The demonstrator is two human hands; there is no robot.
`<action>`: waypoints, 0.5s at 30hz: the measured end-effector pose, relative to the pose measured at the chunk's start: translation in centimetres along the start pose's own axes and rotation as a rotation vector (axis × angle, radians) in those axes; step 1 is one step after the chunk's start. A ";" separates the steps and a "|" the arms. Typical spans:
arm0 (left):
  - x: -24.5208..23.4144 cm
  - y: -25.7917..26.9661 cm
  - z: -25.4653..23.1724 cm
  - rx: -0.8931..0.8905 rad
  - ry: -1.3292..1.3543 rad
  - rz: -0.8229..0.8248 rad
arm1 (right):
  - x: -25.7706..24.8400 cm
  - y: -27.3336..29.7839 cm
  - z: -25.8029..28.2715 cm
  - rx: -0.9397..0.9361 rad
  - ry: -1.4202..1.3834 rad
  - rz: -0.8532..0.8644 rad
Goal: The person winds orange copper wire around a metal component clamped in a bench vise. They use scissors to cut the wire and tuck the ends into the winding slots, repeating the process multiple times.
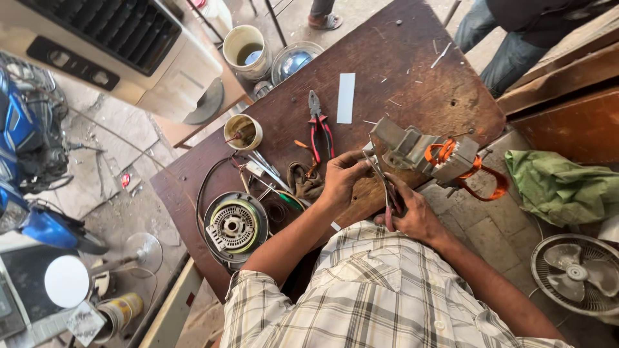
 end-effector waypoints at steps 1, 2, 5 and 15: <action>0.2 -0.1 -0.3 0.024 -0.025 0.007 | -0.3 -0.2 0.2 -0.021 0.003 -0.012; 0.4 -0.1 -0.3 0.027 -0.043 0.016 | -0.6 -0.2 1.0 -0.132 0.018 -0.045; 0.7 0.2 -0.1 0.018 -0.075 0.035 | -1.1 0.1 2.1 -0.351 0.043 -0.105; 2.2 0.9 -0.7 -0.062 0.002 0.063 | -0.3 1.3 -1.4 -0.222 0.092 -0.066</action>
Point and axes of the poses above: each hand's wrist, its own y-axis away from the middle knuckle, its own x-axis out of the palm, z = x × y, the point moved 6 cm from there along -y, towards the middle knuckle, and after that the axes turned 12 degrees about -x, right-handed, at the moved point
